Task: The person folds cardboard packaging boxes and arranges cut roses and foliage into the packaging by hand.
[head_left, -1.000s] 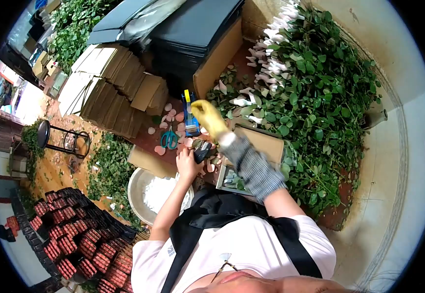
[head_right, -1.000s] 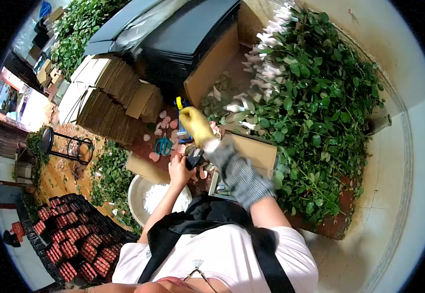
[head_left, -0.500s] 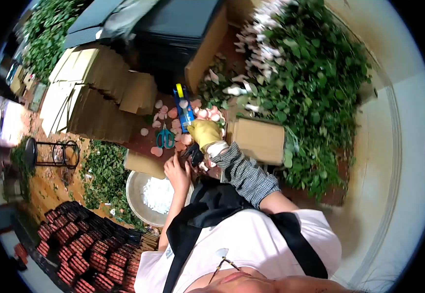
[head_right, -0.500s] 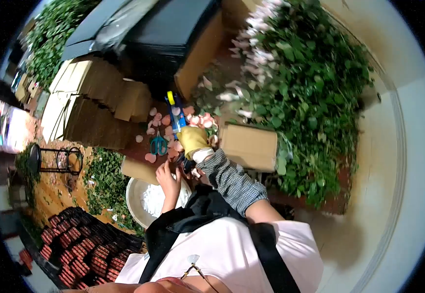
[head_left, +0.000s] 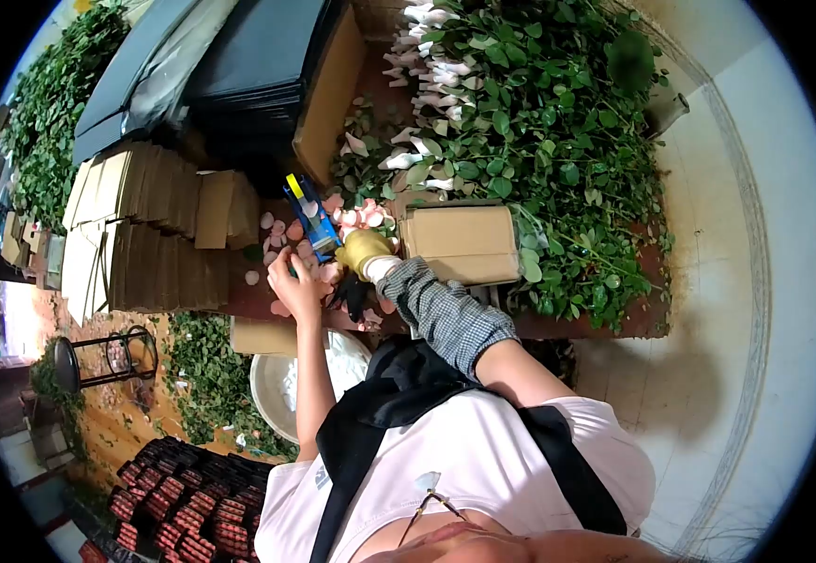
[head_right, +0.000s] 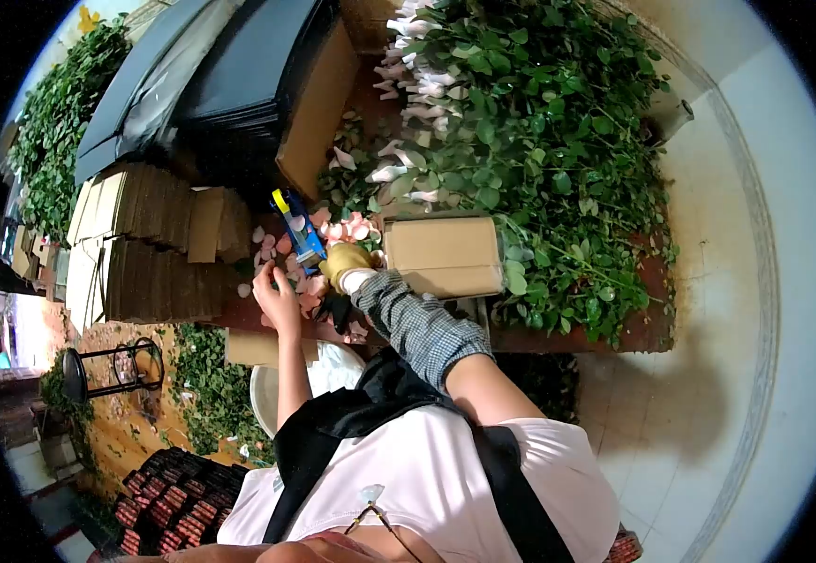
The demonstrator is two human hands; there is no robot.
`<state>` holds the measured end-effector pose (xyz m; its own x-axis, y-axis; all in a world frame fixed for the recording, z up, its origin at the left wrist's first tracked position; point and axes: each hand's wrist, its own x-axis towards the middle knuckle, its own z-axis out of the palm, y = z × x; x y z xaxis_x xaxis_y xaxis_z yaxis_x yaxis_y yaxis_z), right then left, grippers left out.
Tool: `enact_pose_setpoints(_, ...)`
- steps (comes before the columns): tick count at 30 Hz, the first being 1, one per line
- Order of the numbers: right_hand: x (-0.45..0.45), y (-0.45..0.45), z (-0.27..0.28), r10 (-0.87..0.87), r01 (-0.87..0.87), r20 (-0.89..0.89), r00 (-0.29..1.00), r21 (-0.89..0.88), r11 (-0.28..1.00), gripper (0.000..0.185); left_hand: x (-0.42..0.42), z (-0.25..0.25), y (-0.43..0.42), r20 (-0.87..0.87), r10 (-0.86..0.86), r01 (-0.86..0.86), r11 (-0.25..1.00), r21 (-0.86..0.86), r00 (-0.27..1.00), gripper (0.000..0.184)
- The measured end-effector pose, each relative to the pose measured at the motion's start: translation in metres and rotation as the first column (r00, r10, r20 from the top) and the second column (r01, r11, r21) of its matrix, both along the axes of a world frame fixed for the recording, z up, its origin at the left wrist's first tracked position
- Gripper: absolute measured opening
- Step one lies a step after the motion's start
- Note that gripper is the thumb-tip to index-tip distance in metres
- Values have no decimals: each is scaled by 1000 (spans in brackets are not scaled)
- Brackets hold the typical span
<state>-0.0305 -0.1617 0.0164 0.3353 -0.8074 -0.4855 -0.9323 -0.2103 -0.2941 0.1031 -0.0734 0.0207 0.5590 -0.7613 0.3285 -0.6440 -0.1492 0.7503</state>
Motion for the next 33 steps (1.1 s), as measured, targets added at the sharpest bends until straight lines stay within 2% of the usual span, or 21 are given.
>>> enact_pose_setpoints(1, 0, 2, 11, 261, -285, -168, 951, -137, 949, 28, -2, -2, 0, 38, 3, -3, 1000, -13, 999, 21)
enact_pose_setpoints(2, 3, 1, 58, 212, -211, -172, 962, 24, 977, 23, -5, -2, 4, 82, -12, 12, 1000, 6, 997, 21)
enact_pose_setpoints(3, 13, 3, 27, 97, -121, -150, 984, -161, 979, 16, -6, -3, 8, 126, -34, 31, 999, 27, 991, 21)
enact_pose_setpoints(4, 14, 1, -11, 79, -122, -209, 975, -198, 973, 17, -6, -12, 12, 127, -37, 32, 999, 39, 991, 21)
enact_pose_setpoints(7, -6, 1, -16, 66, -75, -109, 992, -80, 994, 18, -7, -17, 30, 115, -41, 18, 981, 191, 992, 24)
enact_pose_setpoints(8, -5, 9, -8, 185, -209, -190, 964, -114, 971, 20, -4, -24, 36, 106, -51, 34, 987, 155, 993, 24)
enact_pose_setpoints(9, -2, 13, -26, 163, -210, -237, 958, -187, 960, 21, -4, -29, 42, 113, -39, 21, 987, 159, 993, 23)
enact_pose_setpoints(11, -12, 25, 46, -18, 37, 110, 994, -177, 983, 24, -1, -42, 54, 33, -47, 41, 985, 169, 998, 23)
enact_pose_setpoints(13, -48, 40, 153, -173, 88, 524, 834, 183, 979, 32, -3, -45, 64, -44, -21, 28, 988, 155, 999, 18)
enact_pose_setpoints(15, -82, 42, 185, -251, 177, 636, 729, 179, 968, 28, -1, -38, 73, 60, -43, 28, 973, 230, 997, 19)
enact_pose_setpoints(17, -127, 32, 195, -471, 273, 668, 576, 386, 881, 31, 0, -44, 79, 164, -86, 46, 971, 233, 983, 17)
enact_pose_setpoints(18, -147, 23, 195, -556, 301, 560, 615, 485, 821, 28, -3, -41, 81, 150, -108, 69, 967, 246, 983, 17)
enact_pose_setpoints(19, -176, 12, 152, -417, 242, 492, 764, 382, 892, 44, -6, -37, 81, 138, -125, 86, 963, 257, 982, 16)
enact_pose_setpoints(20, -200, 2, 108, -169, 150, 15, 986, 386, 910, 48, -11, -38, 80, 135, -131, 93, 962, 257, 982, 16)
enact_pose_setpoints(21, -200, 15, 117, -404, 380, -68, 912, 506, 774, 36, -15, -37, 79, 123, -164, 133, 965, 227, 979, 16)
enact_pose_setpoints(23, -224, 11, 113, -173, 309, -281, 944, 573, 759, 45, -21, -30, 78, 95, -202, 179, 962, 208, 975, 15)
enact_pose_setpoints(26, -226, 19, 123, 0, 205, -364, 932, 525, 826, 52, -30, -18, 81, 86, -198, 183, 970, 161, 976, 15)
enact_pose_setpoints(28, -221, -3, 112, 25, 30, -130, 991, 407, 913, 55, -36, -15, 77, 68, -202, 190, 971, 149, 977, 15)
enact_pose_setpoints(29, -207, -15, 108, 42, 11, -123, 992, 404, 915, 55, -35, -12, 81, 55, -217, 206, 966, 159, 975, 15)
enact_pose_setpoints(31, -162, -35, 114, -251, 300, -173, 953, 403, 865, 52, -39, 3, 78, 16, -225, 221, 966, 135, 974, 15)
enact_pose_setpoints(33, -133, -42, 132, -193, 269, -236, 952, 352, 897, 49, -37, 8, 73, -47, -236, 239, 966, 100, 971, 15)
